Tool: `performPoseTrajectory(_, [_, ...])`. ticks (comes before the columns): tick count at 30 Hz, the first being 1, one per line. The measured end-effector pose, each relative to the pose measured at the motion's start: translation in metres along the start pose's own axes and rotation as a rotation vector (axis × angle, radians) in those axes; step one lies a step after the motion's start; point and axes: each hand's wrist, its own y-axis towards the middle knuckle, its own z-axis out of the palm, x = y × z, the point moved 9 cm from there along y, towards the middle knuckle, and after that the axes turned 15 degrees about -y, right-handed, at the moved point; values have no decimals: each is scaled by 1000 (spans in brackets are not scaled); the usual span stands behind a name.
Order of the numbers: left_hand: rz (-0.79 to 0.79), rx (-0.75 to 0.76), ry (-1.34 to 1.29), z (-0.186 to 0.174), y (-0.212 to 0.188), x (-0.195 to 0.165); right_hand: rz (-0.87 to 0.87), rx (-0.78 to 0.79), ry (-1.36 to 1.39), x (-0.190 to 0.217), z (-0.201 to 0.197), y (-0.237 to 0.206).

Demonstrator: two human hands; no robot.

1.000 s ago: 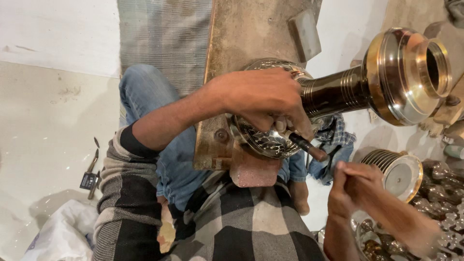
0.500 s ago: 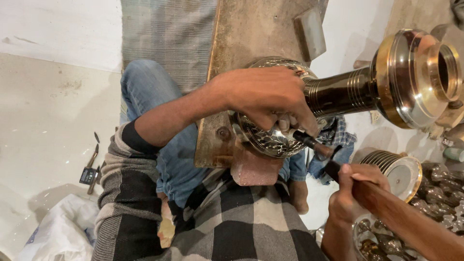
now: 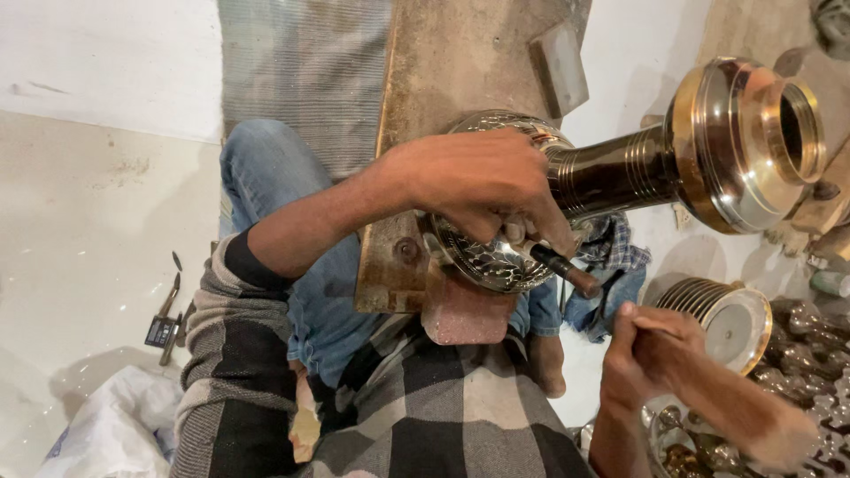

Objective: The person sits cross-legged on the floor with an ornate brass vessel on a board across their lap. They hold a punch against the vessel's decorated base and repeatedly strike it with a wooden mallet, repositioning the punch to work along the pattern, and at times hold the mallet with both hands to strike.

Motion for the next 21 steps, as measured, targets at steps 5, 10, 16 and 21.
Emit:
performPoseTrajectory(5, [147,-231,-53,-10,-21,3,122,146,-548,4,29,-12])
performPoseTrajectory(10, [80,-1052,-351,-30,-106,11,282,45,147,-15,69,-52])
performPoseTrajectory(16, [-70,-1372,-705,2,-155,-8,353,154,233,-31,109,-69])
performPoseTrajectory(21, [-205,-1370,-692,17,-138,-36,490,-14,425,-43,119,-44])
